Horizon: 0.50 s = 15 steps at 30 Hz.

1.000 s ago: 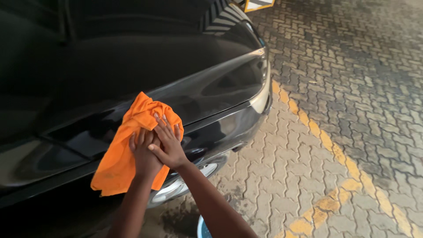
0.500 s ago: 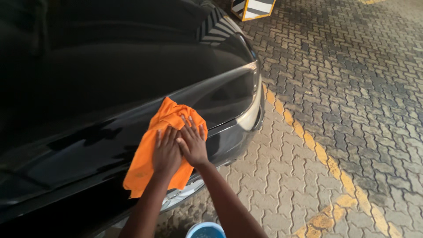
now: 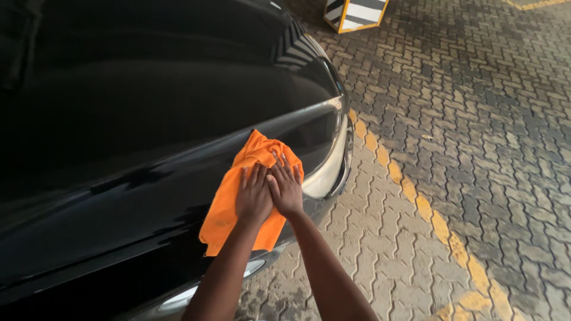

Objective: The person cleans the exterior of a car by hand, using an orange cloth and a bucket of water to wipe down the hood, front fenders, and windshield.

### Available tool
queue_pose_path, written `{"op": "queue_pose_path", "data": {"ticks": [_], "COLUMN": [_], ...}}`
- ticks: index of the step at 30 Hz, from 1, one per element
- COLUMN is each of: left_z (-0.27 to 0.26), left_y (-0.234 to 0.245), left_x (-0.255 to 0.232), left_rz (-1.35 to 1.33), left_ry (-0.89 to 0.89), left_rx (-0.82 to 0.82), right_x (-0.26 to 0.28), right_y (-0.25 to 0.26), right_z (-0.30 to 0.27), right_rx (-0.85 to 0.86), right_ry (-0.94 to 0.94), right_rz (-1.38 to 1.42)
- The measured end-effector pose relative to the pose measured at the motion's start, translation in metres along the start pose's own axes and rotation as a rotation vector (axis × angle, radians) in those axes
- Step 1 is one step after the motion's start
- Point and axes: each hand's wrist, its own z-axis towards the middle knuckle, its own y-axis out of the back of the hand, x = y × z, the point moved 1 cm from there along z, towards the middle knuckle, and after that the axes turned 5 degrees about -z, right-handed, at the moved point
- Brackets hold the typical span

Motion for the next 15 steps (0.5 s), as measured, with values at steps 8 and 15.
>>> {"op": "queue_pose_path", "data": {"ticks": [8, 15], "left_z": [0.033, 0.033], "left_y": [0.0, 0.013], "left_x": [-0.023, -0.027], "left_rz": [-0.037, -0.035], "left_ry": [0.03, 0.022], "left_rx": [0.017, 0.138], "right_x": [-0.03, -0.031], "right_y": [0.004, 0.003], "right_z": [0.014, 0.014], "right_rx": [-0.045, -0.14], "right_ry": [0.012, 0.023], "right_rz": [0.01, 0.04]}}
